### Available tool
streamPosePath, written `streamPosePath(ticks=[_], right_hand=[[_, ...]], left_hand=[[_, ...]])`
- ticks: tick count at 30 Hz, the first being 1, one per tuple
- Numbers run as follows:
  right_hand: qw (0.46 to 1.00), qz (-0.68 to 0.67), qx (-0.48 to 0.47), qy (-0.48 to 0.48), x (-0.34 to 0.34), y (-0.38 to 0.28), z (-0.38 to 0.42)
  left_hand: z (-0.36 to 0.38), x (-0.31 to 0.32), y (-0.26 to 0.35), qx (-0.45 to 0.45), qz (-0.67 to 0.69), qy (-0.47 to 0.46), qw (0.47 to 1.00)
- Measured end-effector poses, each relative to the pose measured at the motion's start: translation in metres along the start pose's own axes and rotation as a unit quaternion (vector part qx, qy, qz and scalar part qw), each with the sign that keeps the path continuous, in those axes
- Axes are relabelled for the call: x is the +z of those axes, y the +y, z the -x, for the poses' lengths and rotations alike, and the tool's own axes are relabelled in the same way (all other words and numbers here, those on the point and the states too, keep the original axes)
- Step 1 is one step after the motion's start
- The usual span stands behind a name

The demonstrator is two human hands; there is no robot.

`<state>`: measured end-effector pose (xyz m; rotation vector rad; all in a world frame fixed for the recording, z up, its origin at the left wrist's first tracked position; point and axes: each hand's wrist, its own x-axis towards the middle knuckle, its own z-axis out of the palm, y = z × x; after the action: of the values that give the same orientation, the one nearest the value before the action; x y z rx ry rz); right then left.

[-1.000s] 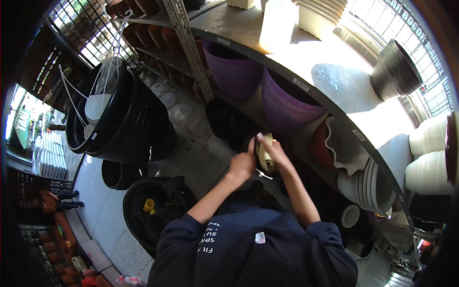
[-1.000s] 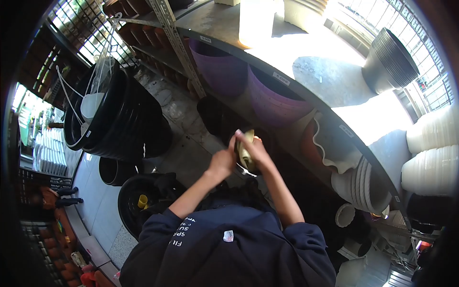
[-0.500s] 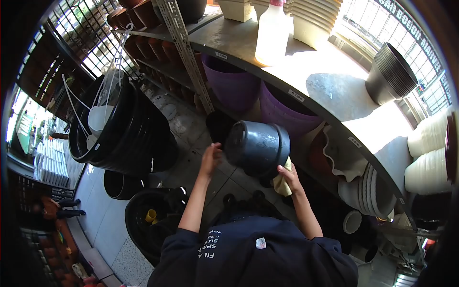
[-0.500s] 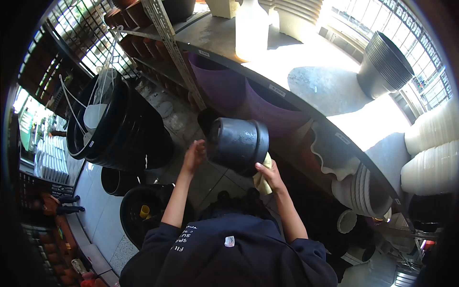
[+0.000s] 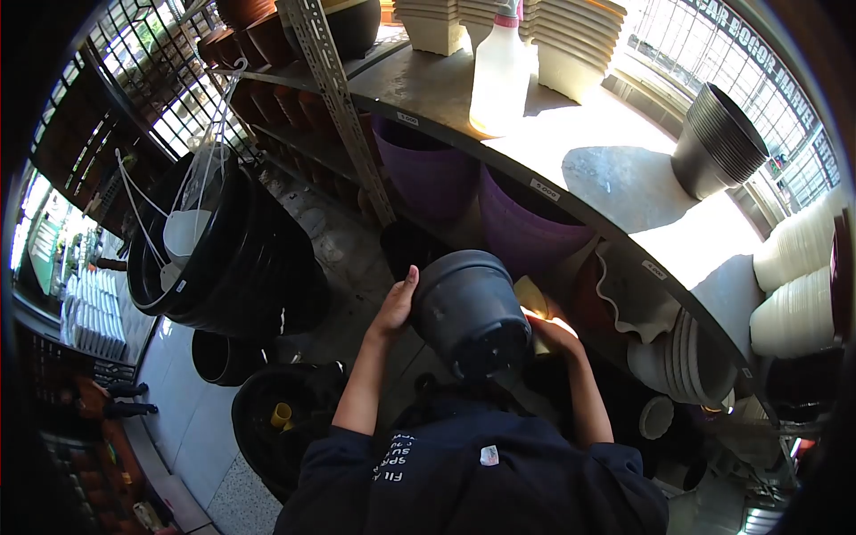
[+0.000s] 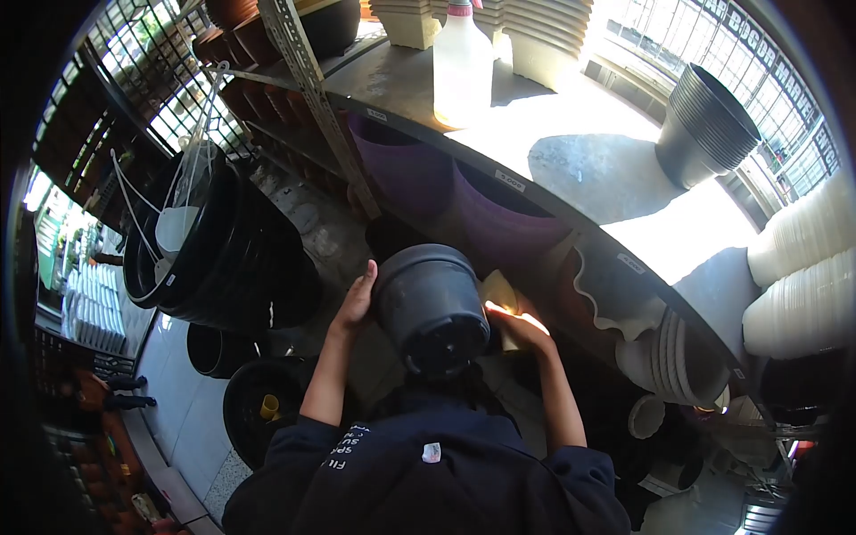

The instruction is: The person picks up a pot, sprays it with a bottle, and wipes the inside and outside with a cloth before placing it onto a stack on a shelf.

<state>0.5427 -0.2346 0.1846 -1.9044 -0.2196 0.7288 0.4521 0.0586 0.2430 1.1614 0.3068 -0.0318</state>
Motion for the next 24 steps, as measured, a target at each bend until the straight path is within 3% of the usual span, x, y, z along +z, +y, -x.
streamPosePath(ticks=[2,3,5,6,7,8,9,10,11,14,15,18,19,20,23,24], right_hand=[[0.973,0.173,-0.072,0.136,-0.003,0.001,-0.007],[0.982,0.052,-0.096,0.156,-0.007,0.019,-0.017],[0.982,0.100,0.084,0.134,-0.011,-0.063,0.005],[0.984,0.104,0.108,0.098,-0.006,-0.094,0.015],[0.989,0.080,-0.018,0.120,0.009,-0.100,0.015],[0.993,0.094,-0.014,0.075,0.023,-0.107,0.015],[0.943,0.166,-0.239,0.164,0.050,-0.096,0.010],[0.912,0.257,-0.238,0.212,0.068,-0.112,0.026],[0.906,0.266,-0.262,0.198,0.076,-0.117,0.035],[0.896,0.257,-0.307,0.193,0.086,-0.119,0.038],[0.894,0.249,-0.316,0.200,0.088,-0.117,0.037],[0.922,0.213,-0.241,0.216,0.074,-0.108,0.005],[0.975,0.099,-0.142,0.142,0.063,-0.121,0.003],[0.993,0.045,-0.056,0.091,0.054,-0.129,0.000],[0.974,0.110,-0.137,0.145,0.069,-0.123,0.007],[0.968,0.139,-0.153,0.145,0.075,-0.126,0.016]], left_hand=[[-0.004,-0.012,-0.006,0.067,-0.199,0.013,0.978],[-0.006,-0.015,-0.008,0.100,-0.296,0.020,0.950],[0.001,0.006,-0.004,0.173,-0.369,0.022,0.913],[0.005,0.018,-0.004,0.207,-0.405,0.022,0.890],[0.006,0.028,-0.006,0.216,-0.440,0.028,0.871],[0.002,0.037,-0.014,0.243,-0.443,0.055,0.861],[-0.002,0.045,-0.025,0.270,-0.445,0.084,0.850],[-0.003,0.048,-0.031,0.296,-0.446,0.114,0.837],[-0.001,0.046,-0.030,0.269,-0.449,0.113,0.845],[0.001,0.042,-0.039,0.298,-0.340,0.103,0.886],[0.003,0.046,-0.034,0.336,-0.376,0.124,0.855],[0.011,0.046,-0.025,0.334,-0.434,0.108,0.830],[0.015,0.049,-0.024,0.340,-0.426,0.105,0.831],[0.015,0.048,-0.027,0.339,-0.431,0.110,0.829],[0.013,0.042,-0.043,0.315,-0.454,0.134,0.823],[0.010,0.044,-0.041,0.308,-0.408,0.133,0.849]])
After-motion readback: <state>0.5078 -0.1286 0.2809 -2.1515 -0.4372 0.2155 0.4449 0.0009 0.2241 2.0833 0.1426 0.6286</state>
